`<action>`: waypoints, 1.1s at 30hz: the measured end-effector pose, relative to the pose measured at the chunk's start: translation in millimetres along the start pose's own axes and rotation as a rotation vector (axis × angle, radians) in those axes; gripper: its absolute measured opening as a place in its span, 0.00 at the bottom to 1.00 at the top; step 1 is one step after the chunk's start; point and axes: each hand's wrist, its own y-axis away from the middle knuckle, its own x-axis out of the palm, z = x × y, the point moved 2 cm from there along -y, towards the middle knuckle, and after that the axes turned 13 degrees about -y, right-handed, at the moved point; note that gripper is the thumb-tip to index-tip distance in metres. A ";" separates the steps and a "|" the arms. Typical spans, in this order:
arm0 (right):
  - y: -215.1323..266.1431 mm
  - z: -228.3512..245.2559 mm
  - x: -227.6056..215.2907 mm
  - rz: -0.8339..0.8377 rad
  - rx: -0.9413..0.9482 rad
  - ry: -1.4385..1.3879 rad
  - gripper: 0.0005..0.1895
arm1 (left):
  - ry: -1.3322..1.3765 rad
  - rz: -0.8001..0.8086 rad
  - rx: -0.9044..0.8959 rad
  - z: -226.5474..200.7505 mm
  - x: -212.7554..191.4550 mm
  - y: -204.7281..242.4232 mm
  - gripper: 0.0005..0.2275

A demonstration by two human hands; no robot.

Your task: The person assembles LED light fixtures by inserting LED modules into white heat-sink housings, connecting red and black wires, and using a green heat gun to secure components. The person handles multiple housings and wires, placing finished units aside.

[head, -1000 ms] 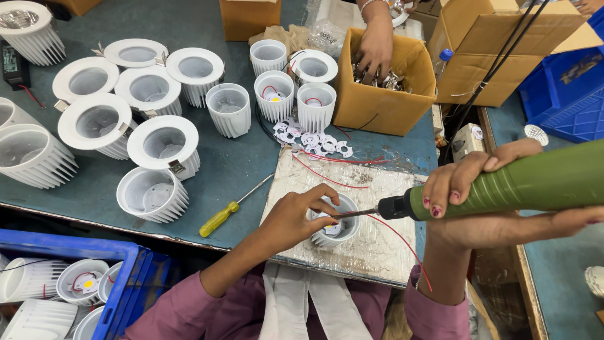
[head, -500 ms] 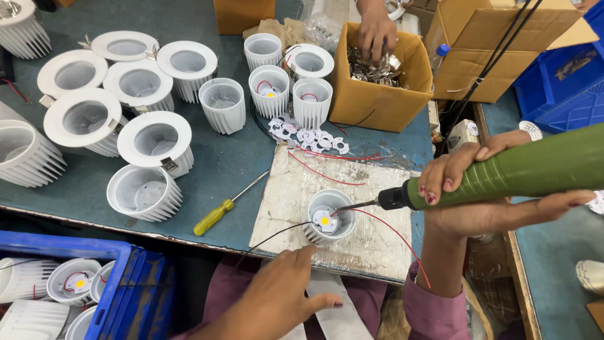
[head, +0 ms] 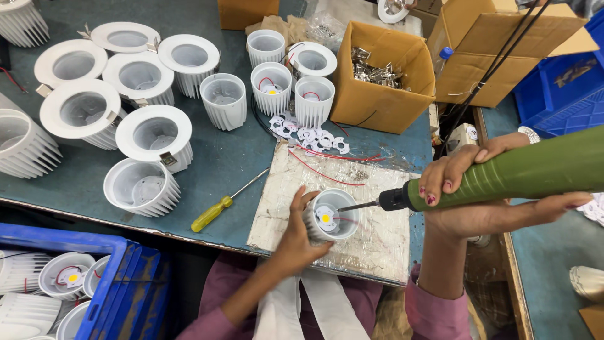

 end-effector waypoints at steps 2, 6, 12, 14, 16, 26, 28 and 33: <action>-0.1 0.1 -1.9 0.005 -0.003 -0.011 0.48 | 0.089 0.131 0.026 6.1 -17.2 -4.7 0.57; 2.3 -1.3 2.4 0.000 0.009 -0.030 0.48 | -0.079 0.098 0.039 3.6 -18.9 -3.6 0.60; 2.7 -5.5 8.6 -0.003 0.018 0.021 0.48 | -0.107 -0.046 -0.034 -0.3 11.2 -3.7 0.56; 6.5 -4.4 7.5 0.012 0.034 -0.050 0.48 | -0.055 0.039 -0.021 1.8 2.9 -4.1 0.56; 9.2 -2.1 4.4 0.024 0.052 -0.094 0.48 | 0.001 0.178 -0.008 3.6 -13.6 -2.2 0.57; 25.8 -3.6 -4.9 0.017 0.102 -0.096 0.50 | -0.576 0.602 -0.204 -54.5 -107.6 3.5 0.43; 25.7 -3.3 -4.0 0.002 0.107 -0.085 0.50 | -0.695 0.609 -0.480 -85.5 -136.4 23.9 0.22; 28.0 -10.9 3.6 -0.007 0.087 -0.167 0.50 | -0.739 0.040 0.076 -153.6 -121.9 27.7 0.10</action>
